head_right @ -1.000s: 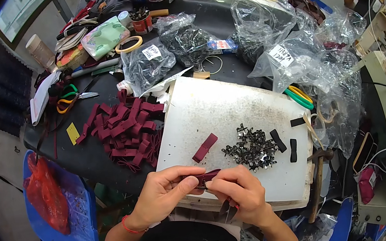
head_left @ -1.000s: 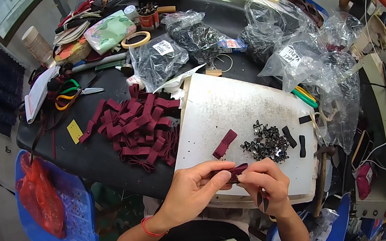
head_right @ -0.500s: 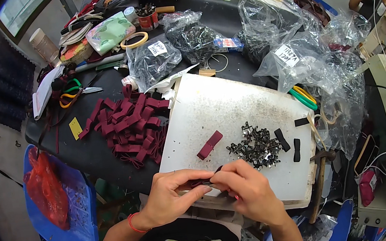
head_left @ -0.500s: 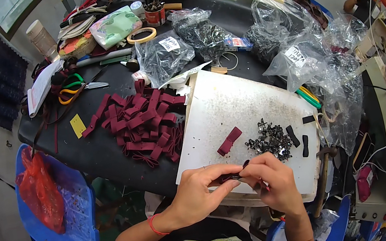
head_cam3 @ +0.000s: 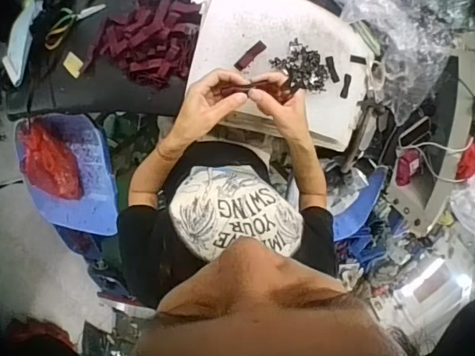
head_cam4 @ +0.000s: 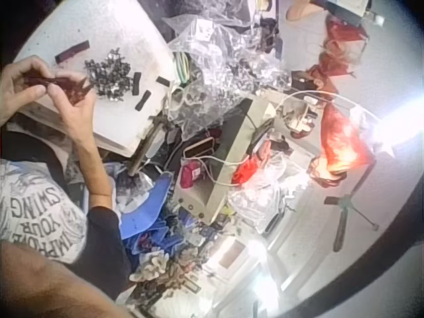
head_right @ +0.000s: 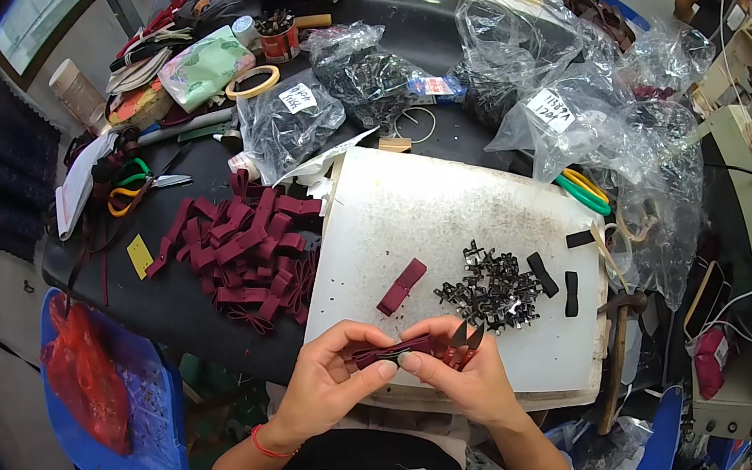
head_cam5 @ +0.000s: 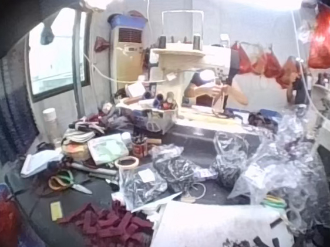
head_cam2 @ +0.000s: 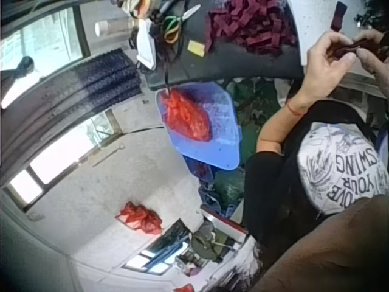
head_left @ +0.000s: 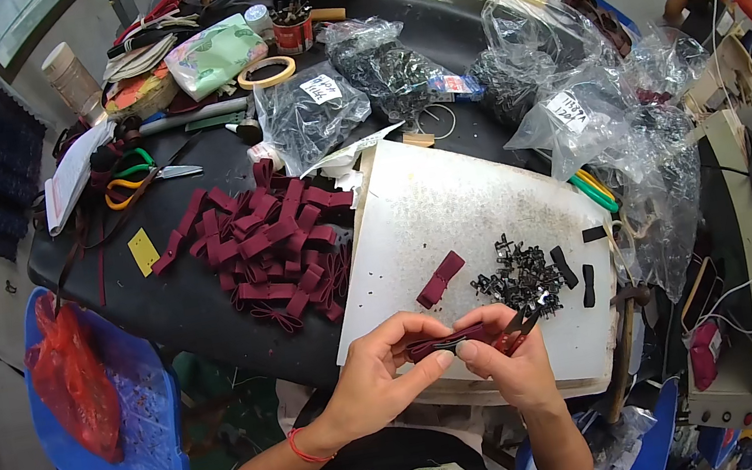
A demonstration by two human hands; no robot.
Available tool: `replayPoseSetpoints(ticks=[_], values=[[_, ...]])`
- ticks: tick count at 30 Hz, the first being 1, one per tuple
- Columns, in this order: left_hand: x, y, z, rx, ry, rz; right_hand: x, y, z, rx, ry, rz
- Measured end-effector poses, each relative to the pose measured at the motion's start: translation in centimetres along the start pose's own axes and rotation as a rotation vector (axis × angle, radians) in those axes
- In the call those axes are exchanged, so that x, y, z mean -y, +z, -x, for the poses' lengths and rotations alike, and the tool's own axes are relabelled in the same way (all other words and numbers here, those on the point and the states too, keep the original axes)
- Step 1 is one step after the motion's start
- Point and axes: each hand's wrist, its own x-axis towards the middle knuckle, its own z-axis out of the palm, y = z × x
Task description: The person assembles small fabric components by hand. They use a hammer to flatten maroon fabric strips on a white board, then use pliers to attach small black plastic clips to the fabric ends. The person works at a cluttered table in a workshop environment.
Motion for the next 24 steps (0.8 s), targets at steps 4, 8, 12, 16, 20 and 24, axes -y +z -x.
replayPoseSetpoints(ticks=[4, 8, 12, 16, 20, 24], values=[[-0.1, -0.2, 0.1, 0.023, -0.035, 0.016, -0.8, 0.2, 0.2, -0.022, -0.001, -0.037], [0.1, -0.1, 0.1, -0.021, 0.064, -0.121, -1.2, 0.4, 0.1, -0.047, 0.027, -0.088], [0.0, 0.0, 0.1, 0.003, -0.026, -0.005, -1.0, 0.6, 0.0, -0.027, 0.068, -0.138], [0.5, 0.0, 0.0, 0.017, -0.155, 0.118, -1.2, -0.2, -0.1, 0.034, 0.179, -0.333], [-0.3, -0.2, 0.3, 0.077, -0.256, 0.355, -1.1, -0.8, 0.2, 0.031, -0.059, -0.065], [-0.3, -2.0, 0.7, 0.192, -0.462, 0.366, 0.4, -0.2, -0.5, 0.103, -0.658, 0.808]])
